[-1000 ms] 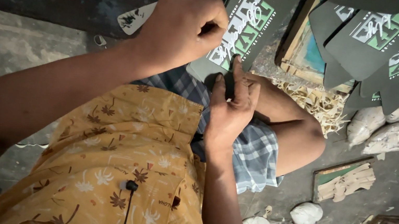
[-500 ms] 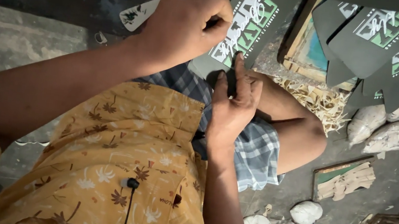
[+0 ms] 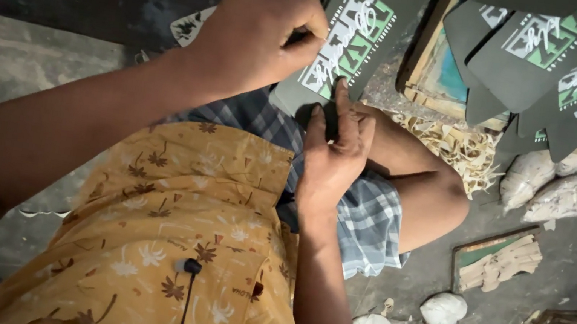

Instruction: The person sits on the floor and paints a green design onto a dark rectangular sign using a small brush. They repeatedly dip the brush into a paint container to apply the color to the sign's surface.

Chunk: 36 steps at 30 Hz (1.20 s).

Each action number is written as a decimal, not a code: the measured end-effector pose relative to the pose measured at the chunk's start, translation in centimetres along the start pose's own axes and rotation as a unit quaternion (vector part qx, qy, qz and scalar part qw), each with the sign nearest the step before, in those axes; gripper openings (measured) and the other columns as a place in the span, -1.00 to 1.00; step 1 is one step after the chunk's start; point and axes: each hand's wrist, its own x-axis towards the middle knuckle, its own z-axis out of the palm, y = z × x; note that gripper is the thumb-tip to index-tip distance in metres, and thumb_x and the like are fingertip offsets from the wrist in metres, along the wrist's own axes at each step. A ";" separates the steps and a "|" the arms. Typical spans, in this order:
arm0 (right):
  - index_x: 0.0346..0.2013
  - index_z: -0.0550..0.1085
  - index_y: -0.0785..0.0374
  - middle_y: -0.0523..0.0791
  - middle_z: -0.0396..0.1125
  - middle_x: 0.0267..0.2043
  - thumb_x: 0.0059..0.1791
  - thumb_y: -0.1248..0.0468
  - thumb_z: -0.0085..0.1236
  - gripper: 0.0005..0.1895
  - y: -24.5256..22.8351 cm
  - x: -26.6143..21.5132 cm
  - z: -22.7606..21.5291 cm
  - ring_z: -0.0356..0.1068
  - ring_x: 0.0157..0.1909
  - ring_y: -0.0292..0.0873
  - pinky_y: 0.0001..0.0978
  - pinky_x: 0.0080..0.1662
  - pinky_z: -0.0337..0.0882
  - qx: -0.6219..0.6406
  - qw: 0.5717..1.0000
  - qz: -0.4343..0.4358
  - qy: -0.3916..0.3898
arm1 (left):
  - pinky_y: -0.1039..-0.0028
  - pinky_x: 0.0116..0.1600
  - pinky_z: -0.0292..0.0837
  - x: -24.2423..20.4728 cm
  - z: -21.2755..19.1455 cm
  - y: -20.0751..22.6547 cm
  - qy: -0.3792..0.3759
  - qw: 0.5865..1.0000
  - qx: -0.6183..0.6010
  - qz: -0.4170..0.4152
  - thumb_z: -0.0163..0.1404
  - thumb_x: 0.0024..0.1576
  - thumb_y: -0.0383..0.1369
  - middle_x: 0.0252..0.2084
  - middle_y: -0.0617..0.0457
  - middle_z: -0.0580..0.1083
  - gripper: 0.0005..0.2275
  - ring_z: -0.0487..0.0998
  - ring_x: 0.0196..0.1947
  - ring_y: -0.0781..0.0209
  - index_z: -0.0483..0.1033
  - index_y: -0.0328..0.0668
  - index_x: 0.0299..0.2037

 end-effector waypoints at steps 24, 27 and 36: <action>0.27 0.43 0.44 -0.11 0.18 0.02 0.04 0.51 0.02 -0.54 0.3 -0.2 0.5 0.43 0.01 -0.22 -0.43 0.06 0.48 0.156 0.987 0.036 -0.021 | 0.26 -0.26 0.40 -4.8 -11.6 -8.7 0.084 0.950 0.297 -0.044 0.20 0.19 -0.48 -0.33 0.06 0.49 -0.91 0.55 -0.35 0.07 0.54 -0.10 -0.21; 0.26 0.44 0.43 -0.12 0.18 0.01 0.03 0.50 0.01 -0.54 0.0 -0.1 0.6 0.44 -0.01 -0.23 -0.44 0.04 0.49 0.161 0.986 0.047 -0.021 | 0.26 -0.27 0.40 -5.0 -11.1 -9.9 0.087 0.942 0.322 -0.028 0.19 0.20 -0.46 -0.35 0.06 0.50 -0.91 0.55 -0.36 0.07 0.55 -0.09 -0.16; 0.27 0.46 0.33 -0.10 0.21 -0.01 0.02 0.51 0.04 -0.51 0.5 -0.1 0.5 0.34 -0.03 -0.23 -0.46 0.03 0.40 0.095 0.995 0.022 -0.014 | 0.22 -0.30 0.42 -5.1 -10.6 -10.3 0.079 0.932 0.352 -0.040 0.22 0.28 -0.38 -0.34 0.04 0.51 -0.91 0.56 -0.38 0.04 0.56 -0.10 -0.14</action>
